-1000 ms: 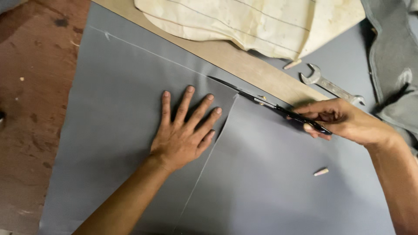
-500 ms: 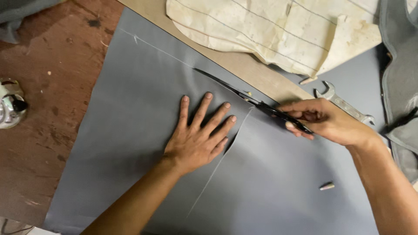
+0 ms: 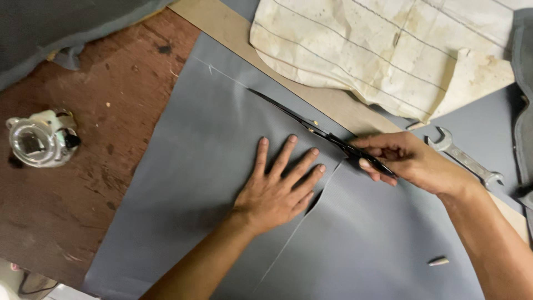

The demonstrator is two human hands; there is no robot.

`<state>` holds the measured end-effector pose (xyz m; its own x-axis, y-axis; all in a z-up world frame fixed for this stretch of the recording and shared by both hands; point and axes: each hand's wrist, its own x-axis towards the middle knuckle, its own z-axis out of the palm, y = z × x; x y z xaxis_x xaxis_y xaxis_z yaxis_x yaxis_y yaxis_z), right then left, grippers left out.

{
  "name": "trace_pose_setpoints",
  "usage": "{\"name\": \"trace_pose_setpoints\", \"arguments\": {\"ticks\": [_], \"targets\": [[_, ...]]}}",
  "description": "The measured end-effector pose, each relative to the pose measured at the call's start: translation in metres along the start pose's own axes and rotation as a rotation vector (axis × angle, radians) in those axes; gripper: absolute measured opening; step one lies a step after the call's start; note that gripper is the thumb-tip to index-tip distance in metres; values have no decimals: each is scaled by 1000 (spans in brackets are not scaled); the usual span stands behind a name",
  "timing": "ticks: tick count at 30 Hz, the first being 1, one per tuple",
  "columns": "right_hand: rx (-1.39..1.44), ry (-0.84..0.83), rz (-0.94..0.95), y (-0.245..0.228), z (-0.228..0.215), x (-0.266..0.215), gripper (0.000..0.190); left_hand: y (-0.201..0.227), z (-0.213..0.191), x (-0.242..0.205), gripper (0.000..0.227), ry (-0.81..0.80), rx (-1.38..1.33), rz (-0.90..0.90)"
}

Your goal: The person cuts a large sheet of gray fabric using shears, then marks it with chalk. They place a smaller mesh fabric piece on top, align it, and mark it with chalk. They use a ruler to draw straight lines on the gray fabric and measure with a tape measure.

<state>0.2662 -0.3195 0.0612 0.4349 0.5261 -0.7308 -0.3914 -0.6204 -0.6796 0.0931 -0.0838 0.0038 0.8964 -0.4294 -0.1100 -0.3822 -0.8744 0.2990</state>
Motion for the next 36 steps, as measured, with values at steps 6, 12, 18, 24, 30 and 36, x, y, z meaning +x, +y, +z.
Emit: {"name": "trace_pose_setpoints", "arguments": {"ticks": [6,12,18,24,30,36], "targets": [[-87,10,-33,-27,19,9,57,0,0,1,60,-2,-25,-1],[-108,-14,-95,-54,37,33,45,0,-3,1,62,-38,-25,1],[-36,-72,-250,-84,56,63,48,0,-1,1,63,7,-63,10],[101,-44,-273,-93,72,65,41,0,-4,0,61,61,-35,4],[376,285,-228,-10,80,-21,37,-1,11,-1,57,23,-42,4],[444,742,-74,132,178,-136,41,-9,5,-5,54,292,-209,-23]]}}
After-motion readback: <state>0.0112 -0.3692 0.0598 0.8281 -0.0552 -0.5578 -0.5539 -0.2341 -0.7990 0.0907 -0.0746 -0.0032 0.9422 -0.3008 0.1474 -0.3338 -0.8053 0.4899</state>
